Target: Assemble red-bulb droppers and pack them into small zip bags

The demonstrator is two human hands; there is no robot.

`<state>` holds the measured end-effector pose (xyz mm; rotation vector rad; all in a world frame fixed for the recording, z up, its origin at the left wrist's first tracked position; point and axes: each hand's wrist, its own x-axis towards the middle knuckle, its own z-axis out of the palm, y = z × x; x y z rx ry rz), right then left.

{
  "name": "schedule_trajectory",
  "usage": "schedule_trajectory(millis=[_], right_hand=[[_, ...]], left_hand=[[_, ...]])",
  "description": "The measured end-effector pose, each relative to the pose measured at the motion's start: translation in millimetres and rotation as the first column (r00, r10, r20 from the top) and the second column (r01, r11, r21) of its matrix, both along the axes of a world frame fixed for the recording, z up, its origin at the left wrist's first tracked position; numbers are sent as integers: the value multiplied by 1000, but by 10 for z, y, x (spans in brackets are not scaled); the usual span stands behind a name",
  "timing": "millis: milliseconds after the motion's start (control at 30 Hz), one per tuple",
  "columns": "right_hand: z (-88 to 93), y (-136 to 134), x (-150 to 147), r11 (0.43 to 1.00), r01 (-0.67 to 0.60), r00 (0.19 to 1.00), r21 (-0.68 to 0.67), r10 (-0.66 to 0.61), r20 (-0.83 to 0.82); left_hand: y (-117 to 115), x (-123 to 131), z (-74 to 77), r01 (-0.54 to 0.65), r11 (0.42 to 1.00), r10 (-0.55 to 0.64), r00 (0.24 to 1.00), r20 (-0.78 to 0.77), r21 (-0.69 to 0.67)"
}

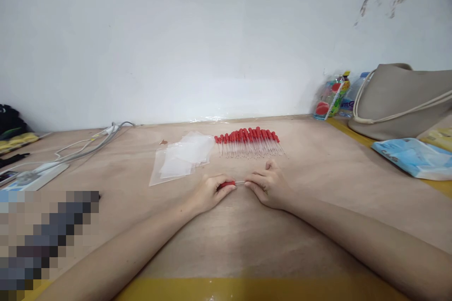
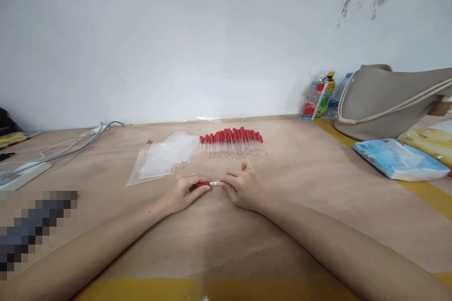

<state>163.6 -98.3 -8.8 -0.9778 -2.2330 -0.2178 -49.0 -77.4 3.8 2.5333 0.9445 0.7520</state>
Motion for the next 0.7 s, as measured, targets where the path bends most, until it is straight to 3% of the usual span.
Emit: schedule_trajectory(millis=[367, 700], right_hand=[[53, -33, -81, 997, -9, 1000, 79, 7, 27], [84, -73, -165, 999, -4, 999, -35, 6, 47]], left_hand=[[-39, 23, 13, 102, 983, -103, 995, 1, 151], [-32, 11, -9, 134, 979, -134, 991, -8, 155]])
